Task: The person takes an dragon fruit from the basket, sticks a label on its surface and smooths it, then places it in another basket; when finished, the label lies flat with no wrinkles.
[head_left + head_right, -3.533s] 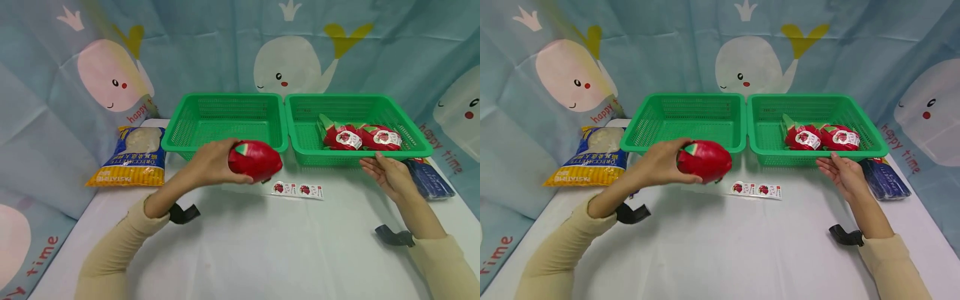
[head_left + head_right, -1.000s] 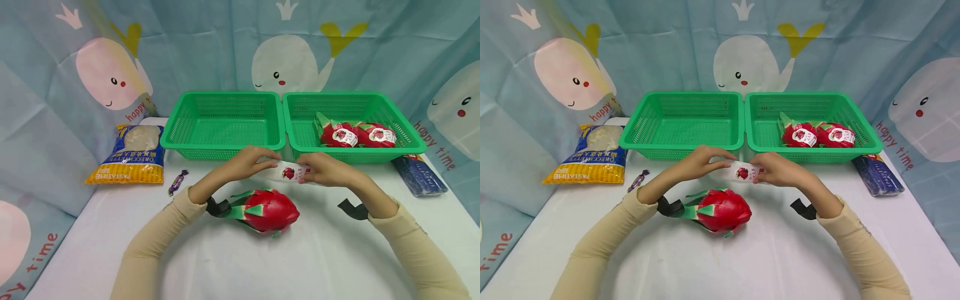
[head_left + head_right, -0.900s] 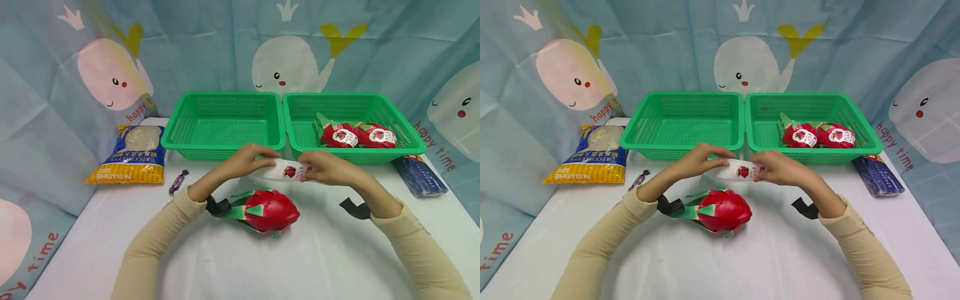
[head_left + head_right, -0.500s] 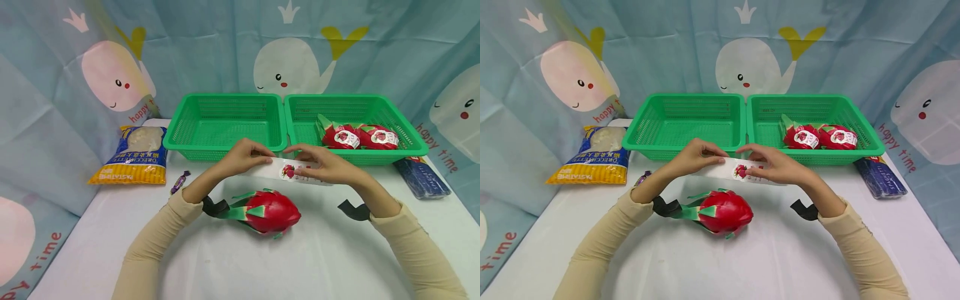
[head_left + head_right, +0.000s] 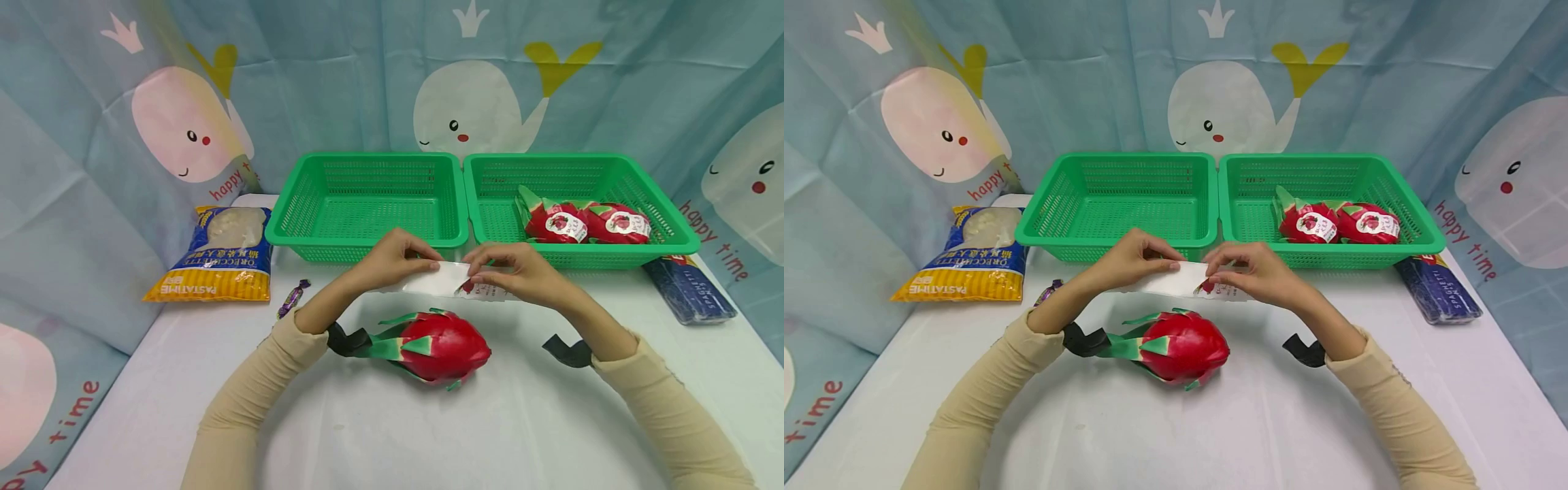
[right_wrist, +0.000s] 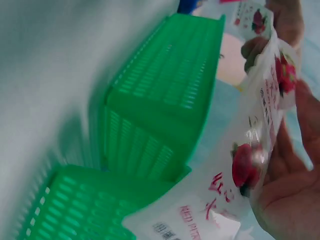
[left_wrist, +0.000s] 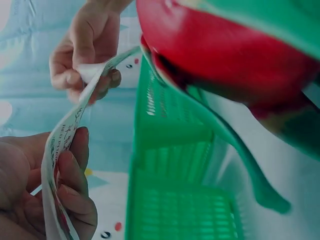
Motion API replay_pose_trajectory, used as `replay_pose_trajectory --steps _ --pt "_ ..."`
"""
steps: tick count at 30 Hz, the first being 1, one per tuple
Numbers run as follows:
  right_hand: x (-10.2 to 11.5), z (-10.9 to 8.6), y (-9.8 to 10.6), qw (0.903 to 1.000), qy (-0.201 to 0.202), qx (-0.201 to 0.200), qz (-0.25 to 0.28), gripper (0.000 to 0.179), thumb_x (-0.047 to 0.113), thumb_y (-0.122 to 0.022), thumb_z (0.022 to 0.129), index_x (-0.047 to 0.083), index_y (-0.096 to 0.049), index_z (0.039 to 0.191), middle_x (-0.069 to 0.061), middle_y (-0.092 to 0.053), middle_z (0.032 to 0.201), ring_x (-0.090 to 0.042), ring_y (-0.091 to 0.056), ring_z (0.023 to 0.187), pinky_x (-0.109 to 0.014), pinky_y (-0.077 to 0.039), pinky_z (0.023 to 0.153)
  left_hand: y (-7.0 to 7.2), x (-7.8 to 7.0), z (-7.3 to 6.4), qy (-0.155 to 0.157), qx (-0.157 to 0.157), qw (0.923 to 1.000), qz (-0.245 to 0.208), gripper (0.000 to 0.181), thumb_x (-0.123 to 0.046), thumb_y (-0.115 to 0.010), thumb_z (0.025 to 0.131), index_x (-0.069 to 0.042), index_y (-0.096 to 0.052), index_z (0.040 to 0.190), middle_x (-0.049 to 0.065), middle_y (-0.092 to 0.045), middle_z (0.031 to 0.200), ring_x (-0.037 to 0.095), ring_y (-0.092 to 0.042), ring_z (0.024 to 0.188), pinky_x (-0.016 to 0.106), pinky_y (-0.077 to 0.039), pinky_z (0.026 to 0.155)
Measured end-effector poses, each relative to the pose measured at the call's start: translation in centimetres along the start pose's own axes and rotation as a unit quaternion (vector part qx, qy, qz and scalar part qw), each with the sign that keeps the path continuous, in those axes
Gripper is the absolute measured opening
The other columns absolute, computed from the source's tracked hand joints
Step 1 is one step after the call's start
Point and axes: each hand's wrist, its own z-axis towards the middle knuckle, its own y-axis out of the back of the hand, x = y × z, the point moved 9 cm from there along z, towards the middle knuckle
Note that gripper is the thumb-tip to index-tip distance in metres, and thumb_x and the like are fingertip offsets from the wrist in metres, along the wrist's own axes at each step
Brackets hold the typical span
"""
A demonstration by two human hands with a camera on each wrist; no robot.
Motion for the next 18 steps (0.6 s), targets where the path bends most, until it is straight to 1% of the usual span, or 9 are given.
replay_pose_trajectory --steps 3,5,7,9,11,13,15,16,18 --pt "-0.3 -0.1 0.4 0.9994 -0.004 -0.032 0.011 0.01 -0.002 -0.064 0.082 0.006 -0.065 0.089 -0.007 -0.061 0.1 -0.006 -0.054 0.099 -0.017 -0.052 0.075 0.0 1.8 0.0 0.024 -0.006 0.9997 0.005 0.016 -0.01 -0.067 0.083 -0.001 -0.072 0.095 0.012 -0.072 0.092 0.009 -0.059 0.066 0.018 -0.041 0.054" --pt "-0.6 -0.2 0.9 0.9981 -0.019 -0.05 0.03 0.008 -0.002 -0.063 0.083 0.003 -0.064 0.09 -0.003 -0.061 0.096 -0.007 -0.056 0.093 -0.017 -0.052 0.075 -0.2 3.1 -0.1 0.041 -0.001 0.999 0.019 0.016 -0.011 -0.067 0.083 -0.003 -0.073 0.095 0.011 -0.072 0.088 0.008 -0.049 0.055 0.018 -0.034 0.05" --pt "-0.8 -0.3 1.3 0.9962 -0.035 -0.062 0.05 0.006 -0.001 -0.061 0.085 -0.001 -0.062 0.091 0.002 -0.062 0.09 -0.009 -0.059 0.085 -0.017 -0.052 0.074 -0.5 4.3 -0.3 0.052 0.008 0.9975 0.047 0.015 -0.013 -0.068 0.083 -0.005 -0.073 0.095 0.009 -0.072 0.088 0.006 -0.043 0.054 0.019 -0.029 0.049" --pt "-1.0 -0.3 1.7 0.9944 -0.056 -0.067 0.06 0.008 0.002 -0.06 0.087 -0.003 -0.061 0.093 0.005 -0.063 0.089 -0.011 -0.061 0.08 -0.018 -0.053 0.073 -0.8 5.2 -0.5 0.055 0.019 0.9945 0.087 0.016 -0.014 -0.067 0.083 -0.007 -0.073 0.097 0.008 -0.072 0.09 0.007 -0.05 0.059 0.02 -0.034 0.052" --pt "-1.2 -0.3 1.9 0.9935 -0.076 -0.069 0.05 0.009 0.005 -0.06 0.088 -0.002 -0.061 0.094 0.006 -0.063 0.089 -0.011 -0.061 0.077 -0.019 -0.053 0.069 -1.2 5.8 -0.6 0.046 0.03 0.9895 0.134 0.019 -0.016 -0.066 0.084 -0.007 -0.072 0.1 0.007 -0.072 0.095 0.011 -0.063 0.075 0.022 -0.045 0.061" --pt "-1.2 -0.1 1.9 0.9934 -0.088 -0.066 0.031 0.01 0.008 -0.06 0.088 0.0 -0.062 0.094 0.003 -0.064 0.09 -0.012 -0.061 0.078 -0.02 -0.052 0.068 -1.5 6.0 -0.8 0.036 0.039 0.9825 0.179 0.022 -0.018 -0.065 0.085 -0.007 -0.071 0.103 0.005 -0.07 0.102 0.015 -0.065 0.091 0.025 -0.05 0.073" --pt "-1.1 0.0 1.8 0.9936 -0.095 -0.06 0.007 0.009 0.01 -0.061 0.088 0.002 -0.063 0.093 0.0 -0.064 0.09 -0.012 -0.06 0.081 -0.022 -0.053 0.07 -1.7 5.7 -1.0 0.022 0.047 0.9784 0.2 0.025 -0.019 -0.063 0.087 -0.006 -0.069 0.107 0.006 -0.069 0.106 0.017 -0.066 0.089 0.029 -0.051 0.077" --pt "-1.0 0.1 1.6 0.9937 -0.096 -0.057 -0.007 0.009 0.011 -0.062 0.088 0.004 -0.064 0.093 -0.002 -0.065 0.09 -0.011 -0.06 0.082 -0.022 -0.053 0.071 -1.7 5.2 -1.1 0.014 0.048 0.9774 0.205 0.026 -0.02 -0.062 0.087 -0.006 -0.068 0.108 0.006 -0.069 0.106 0.017 -0.066 0.088 0.029 -0.051 0.076" --pt "-0.6 0.4 1.4 0.9939 -0.091 -0.052 -0.034 0.008 0.013 -0.063 0.087 0.006 -0.065 0.091 -0.003 -0.065 0.089 -0.01 -0.059 0.085 -0.024 -0.052 0.075 -1.4 3.7 -1.3 0.003 0.044 0.9824 0.182 0.026 -0.019 -0.062 0.088 -0.005 -0.068 0.109 0.007 -0.069 0.106 0.017 -0.066 0.087 0.029 -0.052 0.077"
